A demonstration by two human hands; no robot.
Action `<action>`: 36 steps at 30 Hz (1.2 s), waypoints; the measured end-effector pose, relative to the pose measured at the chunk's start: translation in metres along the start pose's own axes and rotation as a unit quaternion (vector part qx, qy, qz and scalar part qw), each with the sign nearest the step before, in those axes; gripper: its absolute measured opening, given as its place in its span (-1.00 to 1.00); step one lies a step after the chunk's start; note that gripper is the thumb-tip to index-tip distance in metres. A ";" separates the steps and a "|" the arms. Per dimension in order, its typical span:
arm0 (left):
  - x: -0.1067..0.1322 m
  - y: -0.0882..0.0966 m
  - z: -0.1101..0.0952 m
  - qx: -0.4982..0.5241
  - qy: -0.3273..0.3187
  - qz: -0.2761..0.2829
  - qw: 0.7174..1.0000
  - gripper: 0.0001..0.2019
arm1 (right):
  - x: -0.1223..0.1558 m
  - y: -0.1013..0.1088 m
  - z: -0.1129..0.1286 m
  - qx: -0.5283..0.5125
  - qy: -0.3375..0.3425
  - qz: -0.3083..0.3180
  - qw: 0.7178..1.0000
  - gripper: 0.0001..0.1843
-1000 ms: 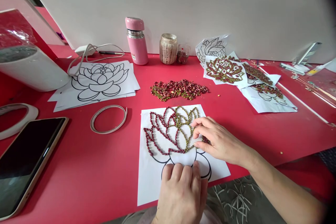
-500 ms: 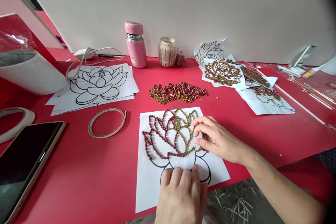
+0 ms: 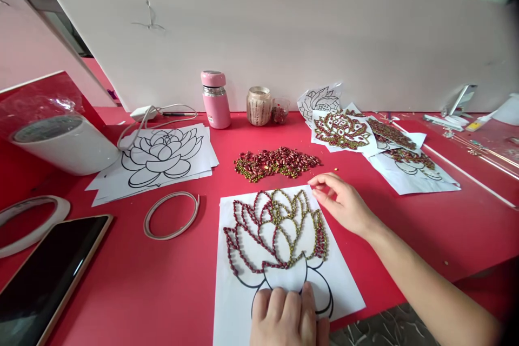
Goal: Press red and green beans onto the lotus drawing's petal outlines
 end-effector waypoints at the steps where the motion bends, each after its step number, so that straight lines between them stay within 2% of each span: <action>1: -0.001 0.001 0.000 0.006 0.004 0.007 1.000 -0.79 | 0.003 -0.005 0.009 0.012 0.023 0.013 1.000 -0.82; 5: -0.004 0.003 0.000 0.028 0.014 0.037 0.999 -0.78 | 0.025 -0.028 0.038 0.084 0.082 0.092 0.989 -0.68; 9: -0.009 0.005 -0.001 0.036 0.002 0.043 0.998 -0.79 | 0.041 -0.036 0.046 0.139 0.095 0.137 0.976 -0.59; 24: -0.013 0.009 -0.001 0.041 0.009 0.040 0.998 -0.78 | 0.048 -0.038 0.045 0.175 0.090 0.149 0.969 -0.59; 28: -0.012 0.009 -0.002 0.044 0.008 0.046 0.998 -0.78 | 0.044 -0.030 0.036 0.139 0.088 0.108 0.980 -0.64; 36: -0.002 0.002 0.000 0.009 0.006 0.011 1.000 -0.81 | 0.012 0.009 0.000 0.027 0.015 -0.041 0.999 -0.77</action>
Point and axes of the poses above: each hand's wrist, its own x-axis away from the middle knuckle, its own y-axis out of the back of the hand, z = x × y, the point moved 7 cm from there along -x, towards the middle knuckle, and after that the axes turned 3 degrees about x, right-handed, at the moved point
